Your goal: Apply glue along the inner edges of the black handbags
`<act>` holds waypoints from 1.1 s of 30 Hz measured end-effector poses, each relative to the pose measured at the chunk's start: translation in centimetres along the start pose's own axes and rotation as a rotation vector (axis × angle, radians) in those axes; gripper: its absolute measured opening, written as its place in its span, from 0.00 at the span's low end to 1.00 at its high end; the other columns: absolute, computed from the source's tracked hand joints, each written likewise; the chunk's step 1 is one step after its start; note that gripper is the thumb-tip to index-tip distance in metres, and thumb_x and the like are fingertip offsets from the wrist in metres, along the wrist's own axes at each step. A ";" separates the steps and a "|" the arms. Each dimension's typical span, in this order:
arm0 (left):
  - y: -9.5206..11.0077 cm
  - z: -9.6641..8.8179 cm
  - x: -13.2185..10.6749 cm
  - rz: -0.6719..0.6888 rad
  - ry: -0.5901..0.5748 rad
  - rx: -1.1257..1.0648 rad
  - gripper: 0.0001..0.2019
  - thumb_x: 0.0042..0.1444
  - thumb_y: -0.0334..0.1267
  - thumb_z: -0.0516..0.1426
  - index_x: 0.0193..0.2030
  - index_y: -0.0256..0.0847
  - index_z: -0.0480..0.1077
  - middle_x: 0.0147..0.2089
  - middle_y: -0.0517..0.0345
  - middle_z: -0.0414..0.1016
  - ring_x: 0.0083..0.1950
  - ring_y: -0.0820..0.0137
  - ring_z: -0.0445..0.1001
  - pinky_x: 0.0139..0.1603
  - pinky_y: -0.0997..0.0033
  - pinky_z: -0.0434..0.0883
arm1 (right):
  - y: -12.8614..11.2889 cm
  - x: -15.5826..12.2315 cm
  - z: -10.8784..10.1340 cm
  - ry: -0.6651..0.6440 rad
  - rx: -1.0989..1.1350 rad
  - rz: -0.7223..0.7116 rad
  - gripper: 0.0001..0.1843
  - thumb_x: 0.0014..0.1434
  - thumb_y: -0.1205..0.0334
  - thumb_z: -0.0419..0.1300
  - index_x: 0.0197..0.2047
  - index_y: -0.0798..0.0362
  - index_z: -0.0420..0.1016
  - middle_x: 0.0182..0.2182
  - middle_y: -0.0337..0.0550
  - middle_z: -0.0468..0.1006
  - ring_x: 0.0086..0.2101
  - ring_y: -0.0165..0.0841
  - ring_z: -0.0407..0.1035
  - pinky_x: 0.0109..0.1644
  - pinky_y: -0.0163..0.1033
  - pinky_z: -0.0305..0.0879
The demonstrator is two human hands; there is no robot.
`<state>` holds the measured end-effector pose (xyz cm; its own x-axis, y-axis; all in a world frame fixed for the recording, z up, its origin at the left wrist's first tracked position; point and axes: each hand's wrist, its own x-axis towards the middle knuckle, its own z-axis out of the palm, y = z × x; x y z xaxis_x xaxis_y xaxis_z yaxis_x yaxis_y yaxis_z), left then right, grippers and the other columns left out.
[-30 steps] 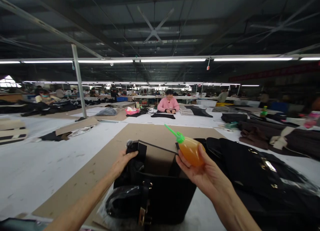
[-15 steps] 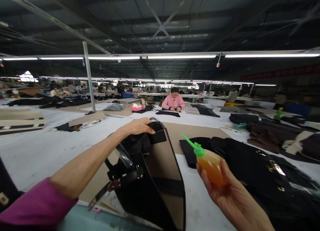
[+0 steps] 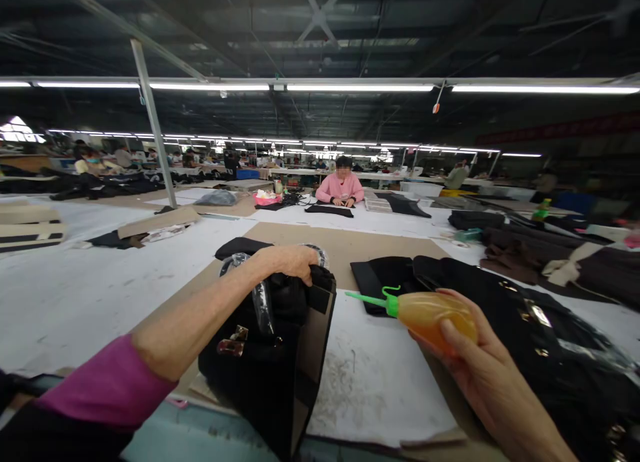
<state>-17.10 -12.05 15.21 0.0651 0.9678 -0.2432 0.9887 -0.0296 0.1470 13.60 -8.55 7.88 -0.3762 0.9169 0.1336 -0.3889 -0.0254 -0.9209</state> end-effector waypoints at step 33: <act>-0.2 0.5 0.8 0.038 -0.022 -0.051 0.10 0.43 0.37 0.60 0.35 0.41 0.75 0.32 0.61 0.78 0.33 0.69 0.72 0.30 0.76 0.65 | 1.7 0.9 1.5 -0.037 -0.573 -0.412 0.27 0.49 0.52 0.68 0.51 0.44 0.68 0.45 0.41 0.73 0.41 0.39 0.69 0.47 0.38 0.65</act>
<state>-17.19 -11.40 14.50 0.1055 0.9605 -0.2574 0.9774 -0.0525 0.2049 11.33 -8.41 7.01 -0.3262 0.7923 0.5157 -0.0054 0.5439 -0.8391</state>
